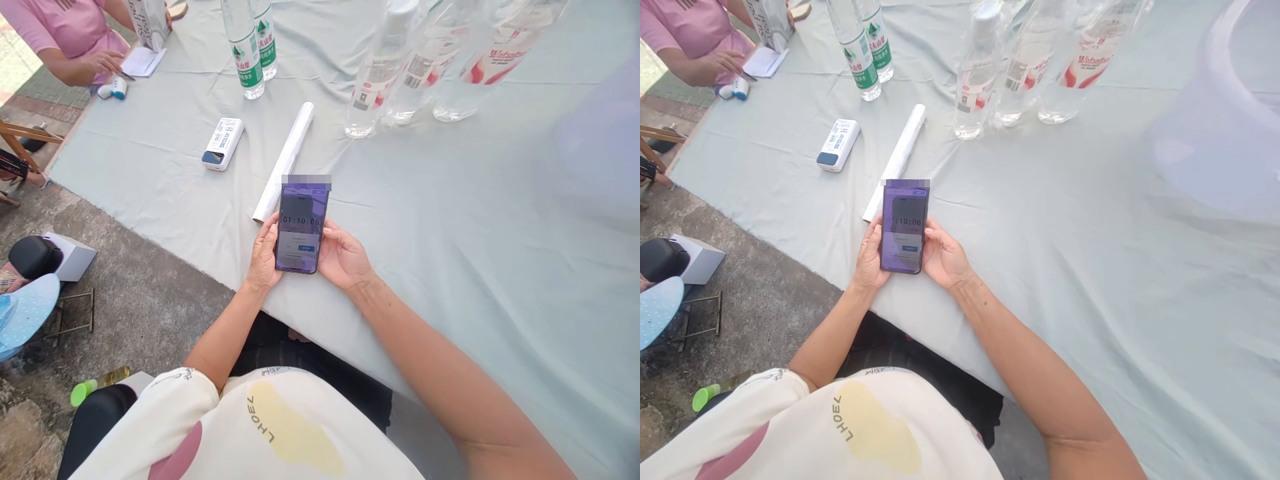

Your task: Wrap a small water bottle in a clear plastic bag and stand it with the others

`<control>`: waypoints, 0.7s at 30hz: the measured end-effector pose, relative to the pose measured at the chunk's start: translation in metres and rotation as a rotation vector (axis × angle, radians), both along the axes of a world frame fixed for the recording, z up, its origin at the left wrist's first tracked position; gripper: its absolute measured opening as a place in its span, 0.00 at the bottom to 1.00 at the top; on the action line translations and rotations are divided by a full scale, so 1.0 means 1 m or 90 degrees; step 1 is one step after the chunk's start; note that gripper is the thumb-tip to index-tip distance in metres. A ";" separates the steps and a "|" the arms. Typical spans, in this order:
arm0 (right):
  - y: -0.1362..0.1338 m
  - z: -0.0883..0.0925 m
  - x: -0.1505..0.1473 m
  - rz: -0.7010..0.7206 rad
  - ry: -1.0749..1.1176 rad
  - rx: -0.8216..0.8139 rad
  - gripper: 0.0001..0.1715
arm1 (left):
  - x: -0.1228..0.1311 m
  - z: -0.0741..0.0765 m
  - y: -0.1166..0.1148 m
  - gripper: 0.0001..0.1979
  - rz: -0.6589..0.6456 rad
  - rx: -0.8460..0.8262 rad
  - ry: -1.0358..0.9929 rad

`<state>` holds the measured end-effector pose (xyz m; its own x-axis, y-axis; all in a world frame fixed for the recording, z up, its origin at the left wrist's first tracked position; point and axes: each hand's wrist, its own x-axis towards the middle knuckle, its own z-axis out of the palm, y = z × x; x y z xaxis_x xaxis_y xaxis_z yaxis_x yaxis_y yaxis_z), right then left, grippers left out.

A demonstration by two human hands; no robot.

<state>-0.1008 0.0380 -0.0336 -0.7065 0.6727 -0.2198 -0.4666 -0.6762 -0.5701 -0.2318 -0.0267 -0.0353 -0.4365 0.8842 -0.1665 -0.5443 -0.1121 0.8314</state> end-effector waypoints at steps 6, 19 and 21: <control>0.000 0.000 0.000 -0.004 0.002 -0.008 0.15 | 0.000 0.000 0.000 0.16 0.003 -0.009 -0.002; 0.001 -0.003 0.000 -0.009 0.036 -0.010 0.18 | 0.007 0.025 -0.028 0.47 -0.054 -0.165 0.492; 0.001 -0.003 0.001 -0.009 0.036 -0.019 0.19 | 0.013 0.028 -0.030 0.53 -0.046 -0.234 0.650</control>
